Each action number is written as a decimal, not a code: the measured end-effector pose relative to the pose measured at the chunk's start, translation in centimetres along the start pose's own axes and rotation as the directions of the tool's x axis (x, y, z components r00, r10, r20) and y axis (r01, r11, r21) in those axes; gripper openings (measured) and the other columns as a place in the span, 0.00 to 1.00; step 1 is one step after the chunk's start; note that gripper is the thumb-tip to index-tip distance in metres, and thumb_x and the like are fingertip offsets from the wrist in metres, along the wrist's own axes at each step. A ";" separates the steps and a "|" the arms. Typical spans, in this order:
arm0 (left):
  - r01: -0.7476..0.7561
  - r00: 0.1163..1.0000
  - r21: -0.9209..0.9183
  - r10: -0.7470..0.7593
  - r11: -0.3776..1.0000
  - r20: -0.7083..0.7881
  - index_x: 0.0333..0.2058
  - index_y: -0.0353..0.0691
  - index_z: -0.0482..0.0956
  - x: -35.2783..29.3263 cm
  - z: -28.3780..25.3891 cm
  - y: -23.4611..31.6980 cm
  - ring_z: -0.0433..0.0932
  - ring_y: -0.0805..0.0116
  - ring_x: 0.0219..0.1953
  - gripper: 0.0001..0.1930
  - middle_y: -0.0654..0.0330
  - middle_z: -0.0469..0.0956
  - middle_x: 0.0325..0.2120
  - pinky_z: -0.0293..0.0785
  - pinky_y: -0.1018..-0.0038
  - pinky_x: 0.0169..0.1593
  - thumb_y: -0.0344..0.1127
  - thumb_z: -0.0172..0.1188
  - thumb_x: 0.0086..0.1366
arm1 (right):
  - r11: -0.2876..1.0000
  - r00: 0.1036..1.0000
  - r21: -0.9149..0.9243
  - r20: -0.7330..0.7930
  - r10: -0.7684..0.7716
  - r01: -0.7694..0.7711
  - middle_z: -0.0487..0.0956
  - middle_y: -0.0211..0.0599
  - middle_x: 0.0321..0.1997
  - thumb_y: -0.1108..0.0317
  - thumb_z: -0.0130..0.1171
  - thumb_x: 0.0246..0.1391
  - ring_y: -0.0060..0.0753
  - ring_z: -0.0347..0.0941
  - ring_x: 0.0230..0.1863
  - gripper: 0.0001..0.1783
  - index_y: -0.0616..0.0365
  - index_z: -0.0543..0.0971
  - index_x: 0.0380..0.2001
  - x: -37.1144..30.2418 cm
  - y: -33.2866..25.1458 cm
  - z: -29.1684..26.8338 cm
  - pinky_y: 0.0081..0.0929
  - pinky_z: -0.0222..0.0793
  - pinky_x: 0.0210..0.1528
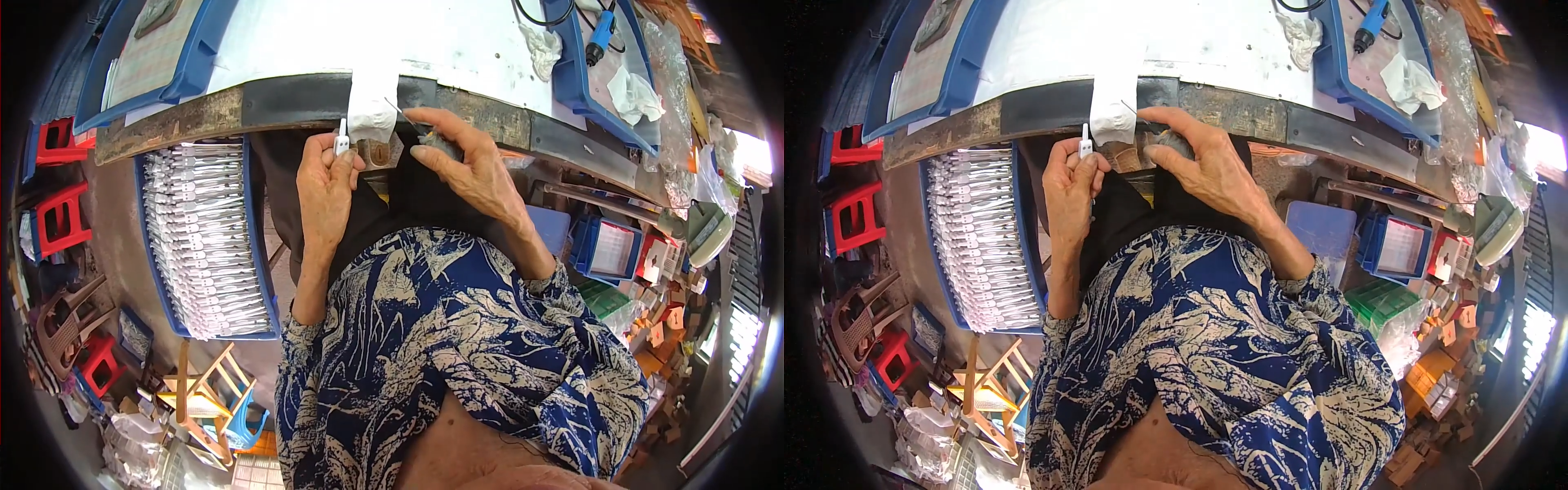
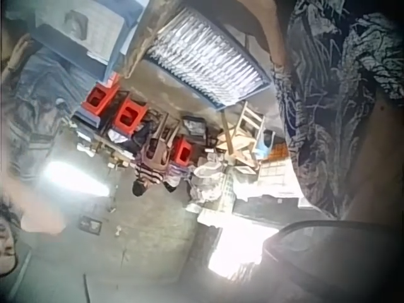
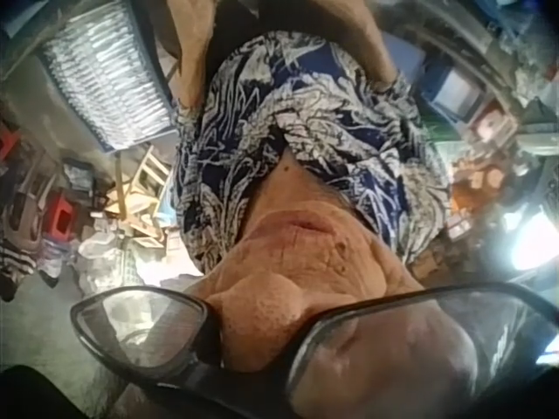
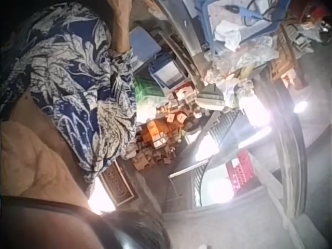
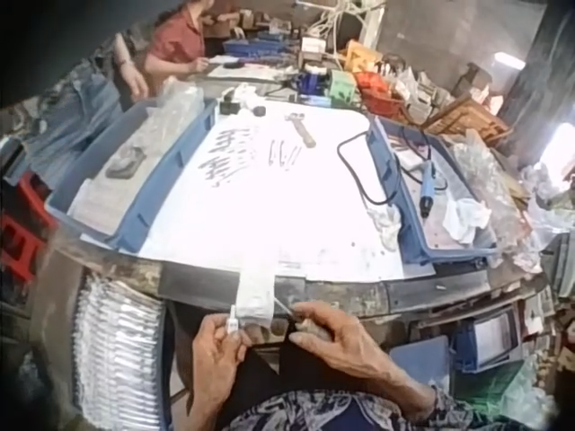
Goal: Assembling small metal and plastic hardware components using an electric screwdriver and manual hand tools.
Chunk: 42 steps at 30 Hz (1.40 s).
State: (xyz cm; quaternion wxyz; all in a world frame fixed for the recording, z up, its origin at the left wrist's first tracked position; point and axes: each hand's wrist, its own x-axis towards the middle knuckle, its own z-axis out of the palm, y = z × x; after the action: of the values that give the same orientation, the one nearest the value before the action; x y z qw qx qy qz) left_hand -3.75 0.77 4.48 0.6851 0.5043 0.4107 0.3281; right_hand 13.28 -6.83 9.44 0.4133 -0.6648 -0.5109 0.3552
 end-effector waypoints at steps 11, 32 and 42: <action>-0.035 0.997 0.057 0.030 0.998 0.076 0.41 0.29 0.71 0.1 1.1 2.4 0.63 0.85 0.20 0.09 0.65 0.72 0.21 0.59 0.87 0.22 0.24 0.47 0.62 | 1.000 1.000 0.001 -0.010 -0.011 0.011 0.78 0.43 0.40 0.69 0.54 0.50 0.31 0.74 0.39 0.18 0.61 0.73 0.46 -0.3 1.5 0.8 0.25 0.68 0.43; 0.133 0.985 -0.011 -0.131 0.991 0.116 0.36 0.28 0.73 1.3 1.8 1.1 0.62 0.86 0.17 0.08 0.65 0.71 0.17 0.56 0.86 0.19 0.26 0.48 0.62 | 0.984 0.988 0.093 0.034 0.152 -0.154 0.79 0.38 0.40 0.69 0.56 0.50 0.25 0.73 0.40 0.18 0.57 0.75 0.46 -0.2 1.7 0.6 0.23 0.68 0.43; 0.066 0.996 0.110 -0.073 0.992 0.058 0.34 0.29 0.73 1.4 2.2 0.4 0.63 0.83 0.17 0.07 0.66 0.71 0.17 0.59 0.84 0.22 0.25 0.48 0.60 | 0.998 0.999 0.049 0.006 0.046 -0.046 0.78 0.41 0.40 0.68 0.54 0.52 0.28 0.73 0.40 0.16 0.60 0.74 0.45 -0.8 1.0 0.4 0.26 0.68 0.43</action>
State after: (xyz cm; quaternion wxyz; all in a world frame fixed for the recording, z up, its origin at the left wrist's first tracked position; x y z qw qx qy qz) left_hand -1.17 1.14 4.94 0.6803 0.5360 0.4236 0.2656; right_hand 13.10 -7.67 8.40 0.4199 -0.6653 -0.4875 0.3786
